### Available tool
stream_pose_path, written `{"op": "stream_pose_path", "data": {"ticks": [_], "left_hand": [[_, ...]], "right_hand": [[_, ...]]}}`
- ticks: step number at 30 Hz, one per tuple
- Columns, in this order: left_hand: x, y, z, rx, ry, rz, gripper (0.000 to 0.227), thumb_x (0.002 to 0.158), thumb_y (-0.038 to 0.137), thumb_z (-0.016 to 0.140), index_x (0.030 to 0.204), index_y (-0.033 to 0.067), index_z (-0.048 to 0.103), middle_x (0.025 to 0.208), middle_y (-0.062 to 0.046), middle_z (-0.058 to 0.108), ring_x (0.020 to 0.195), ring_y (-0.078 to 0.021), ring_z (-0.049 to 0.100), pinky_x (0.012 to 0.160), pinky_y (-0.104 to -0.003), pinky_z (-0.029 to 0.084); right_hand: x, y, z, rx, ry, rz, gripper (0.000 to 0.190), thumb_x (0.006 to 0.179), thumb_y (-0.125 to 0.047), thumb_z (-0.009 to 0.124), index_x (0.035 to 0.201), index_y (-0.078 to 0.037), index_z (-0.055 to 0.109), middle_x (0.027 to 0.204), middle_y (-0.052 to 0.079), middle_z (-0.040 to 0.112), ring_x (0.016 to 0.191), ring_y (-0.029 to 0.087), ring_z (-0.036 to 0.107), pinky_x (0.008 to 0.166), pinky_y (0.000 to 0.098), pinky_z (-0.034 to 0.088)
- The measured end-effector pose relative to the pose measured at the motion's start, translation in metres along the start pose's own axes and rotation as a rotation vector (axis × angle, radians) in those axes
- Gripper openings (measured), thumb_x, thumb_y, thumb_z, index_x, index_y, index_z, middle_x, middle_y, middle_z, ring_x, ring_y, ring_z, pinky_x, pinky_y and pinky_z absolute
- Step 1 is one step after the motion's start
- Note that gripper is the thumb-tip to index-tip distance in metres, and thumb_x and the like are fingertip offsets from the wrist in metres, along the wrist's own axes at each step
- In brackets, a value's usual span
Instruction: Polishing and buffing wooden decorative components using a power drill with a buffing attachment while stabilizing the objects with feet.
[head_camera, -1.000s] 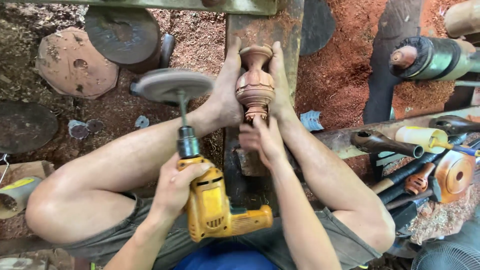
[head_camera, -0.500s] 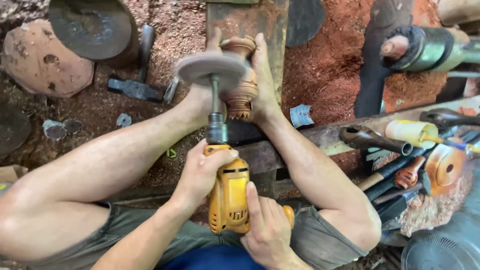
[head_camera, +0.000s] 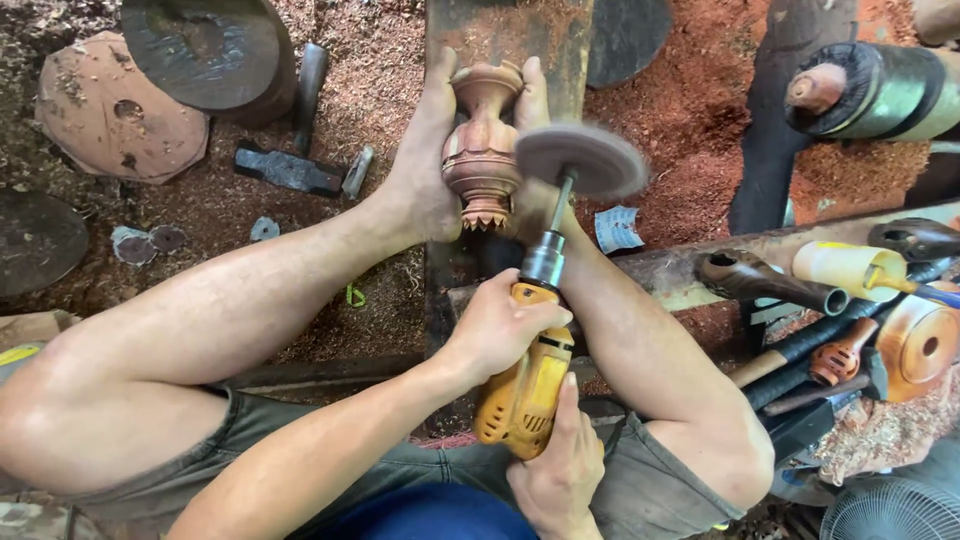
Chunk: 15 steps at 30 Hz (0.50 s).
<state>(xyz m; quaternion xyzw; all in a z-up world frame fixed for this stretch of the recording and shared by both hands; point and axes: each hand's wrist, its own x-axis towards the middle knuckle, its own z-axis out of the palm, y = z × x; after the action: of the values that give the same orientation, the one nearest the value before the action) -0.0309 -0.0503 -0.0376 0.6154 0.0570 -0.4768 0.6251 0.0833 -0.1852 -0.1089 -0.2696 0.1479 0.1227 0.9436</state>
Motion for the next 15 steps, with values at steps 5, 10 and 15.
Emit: {"op": "stream_pose_path", "data": {"ticks": [5, 10, 15], "left_hand": [[-0.021, 0.009, -0.026, -0.129, -0.016, 0.042, 0.030, 0.080, 0.016, 0.079, 0.095, 0.0017, 0.058, 0.077, -0.001, 0.063, 0.069, -0.0082, 0.059, 0.063, -0.027, 0.052], [-0.028, -0.006, -0.057, -0.238, 0.013, 0.078, 0.023, 0.083, 0.013, 0.076, 0.098, 0.0056, 0.061, 0.081, 0.001, 0.066, 0.072, -0.0061, 0.062, 0.066, -0.025, 0.054], [-0.029, -0.017, -0.075, -0.293, 0.063, 0.083, 0.019, 0.086, 0.012, 0.074, 0.097, 0.0046, 0.062, 0.082, 0.000, 0.065, 0.072, -0.0069, 0.061, 0.067, -0.025, 0.053]], "right_hand": [[0.003, 0.000, -0.015, -0.174, 0.190, -0.052, 0.065, 0.109, -0.067, 0.043, 0.104, -0.004, 0.061, 0.083, 0.007, 0.063, 0.067, 0.017, 0.064, 0.060, 0.0309, 0.055], [-0.014, -0.010, 0.034, -0.165, 0.261, 0.001, 0.070, 0.100, -0.066, 0.035, 0.121, -0.003, 0.059, 0.103, 0.014, 0.069, 0.086, 0.019, 0.073, 0.073, 0.0329, 0.063], [-0.017, -0.008, 0.043, -0.213, 0.157, -0.005, 0.073, 0.091, -0.069, 0.031, 0.132, -0.011, 0.048, 0.115, 0.015, 0.067, 0.103, 0.023, 0.074, 0.087, 0.0391, 0.066]]}}
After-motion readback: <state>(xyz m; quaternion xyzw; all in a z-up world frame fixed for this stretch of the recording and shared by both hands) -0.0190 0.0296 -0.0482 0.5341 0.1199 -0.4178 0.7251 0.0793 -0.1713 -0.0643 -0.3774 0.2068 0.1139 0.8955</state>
